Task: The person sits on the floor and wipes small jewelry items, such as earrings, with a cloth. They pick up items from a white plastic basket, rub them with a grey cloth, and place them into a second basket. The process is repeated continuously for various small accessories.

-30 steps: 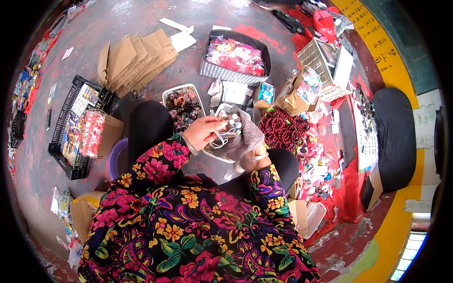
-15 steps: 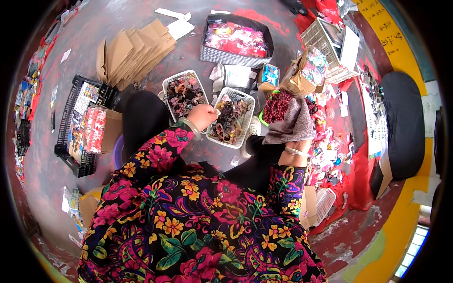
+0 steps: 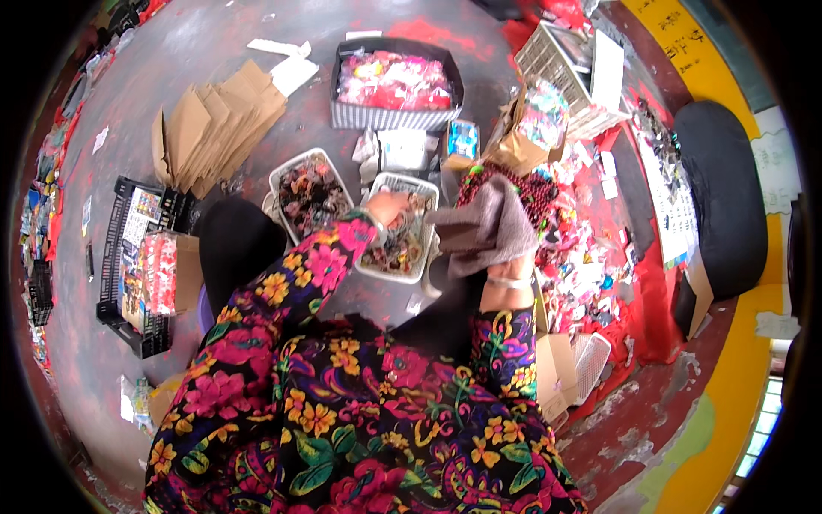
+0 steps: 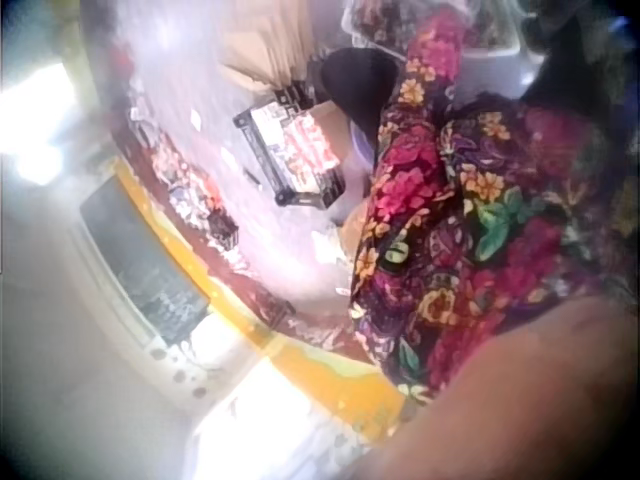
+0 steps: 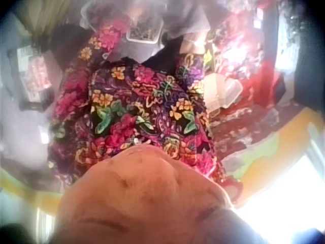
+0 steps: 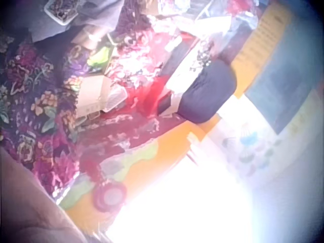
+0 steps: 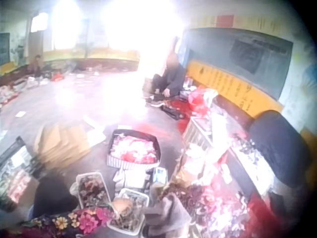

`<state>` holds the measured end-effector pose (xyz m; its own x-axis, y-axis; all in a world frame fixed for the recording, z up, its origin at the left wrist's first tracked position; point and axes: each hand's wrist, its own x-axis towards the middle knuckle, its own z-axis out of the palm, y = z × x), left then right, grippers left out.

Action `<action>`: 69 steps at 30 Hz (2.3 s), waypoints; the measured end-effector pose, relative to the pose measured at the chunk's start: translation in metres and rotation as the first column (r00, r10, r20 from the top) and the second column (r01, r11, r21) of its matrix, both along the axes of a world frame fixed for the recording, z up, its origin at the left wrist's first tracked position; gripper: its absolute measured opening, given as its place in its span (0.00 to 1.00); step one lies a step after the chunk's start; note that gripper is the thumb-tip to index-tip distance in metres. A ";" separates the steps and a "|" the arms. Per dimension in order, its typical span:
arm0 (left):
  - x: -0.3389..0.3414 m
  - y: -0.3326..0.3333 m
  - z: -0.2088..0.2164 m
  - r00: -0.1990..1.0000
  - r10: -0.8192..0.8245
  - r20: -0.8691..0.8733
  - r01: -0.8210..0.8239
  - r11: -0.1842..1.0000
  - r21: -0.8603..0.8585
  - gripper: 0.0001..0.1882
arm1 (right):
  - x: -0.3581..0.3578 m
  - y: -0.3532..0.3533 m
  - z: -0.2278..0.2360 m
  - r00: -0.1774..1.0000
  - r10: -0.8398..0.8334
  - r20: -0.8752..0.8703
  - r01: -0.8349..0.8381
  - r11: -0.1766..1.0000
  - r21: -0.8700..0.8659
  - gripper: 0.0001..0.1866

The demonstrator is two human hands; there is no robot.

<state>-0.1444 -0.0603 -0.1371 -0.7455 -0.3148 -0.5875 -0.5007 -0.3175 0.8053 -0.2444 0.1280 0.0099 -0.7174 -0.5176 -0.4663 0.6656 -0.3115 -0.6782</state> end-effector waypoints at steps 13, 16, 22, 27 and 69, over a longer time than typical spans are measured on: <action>0.060 -0.002 0.143 0.705 0.268 -0.656 0.087 0.886 0.456 0.19 | 0.031 -0.052 0.014 0.964 0.268 -0.007 -0.266 0.954 -0.141 0.10; 0.068 0.000 0.151 0.733 0.143 -0.665 -0.001 0.978 0.210 0.20 | 0.037 -0.055 -0.002 0.890 0.455 -0.022 -0.443 0.853 -0.277 0.11; 0.079 0.013 0.146 0.741 -0.148 -0.655 -0.112 0.934 -0.338 0.20 | 0.076 -0.062 -0.005 0.924 0.369 -0.103 -0.382 0.870 -0.313 0.22; 0.081 0.014 0.148 0.759 -0.264 -0.596 -0.328 0.635 -0.700 0.12 | 0.078 -0.056 -0.004 0.899 0.417 -0.135 -0.439 0.844 -0.309 0.26; 0.091 0.019 0.141 0.921 0.024 -0.388 0.038 0.988 0.151 0.06 | 0.070 -0.040 -0.015 0.503 0.573 -0.647 -0.588 0.775 0.230 0.17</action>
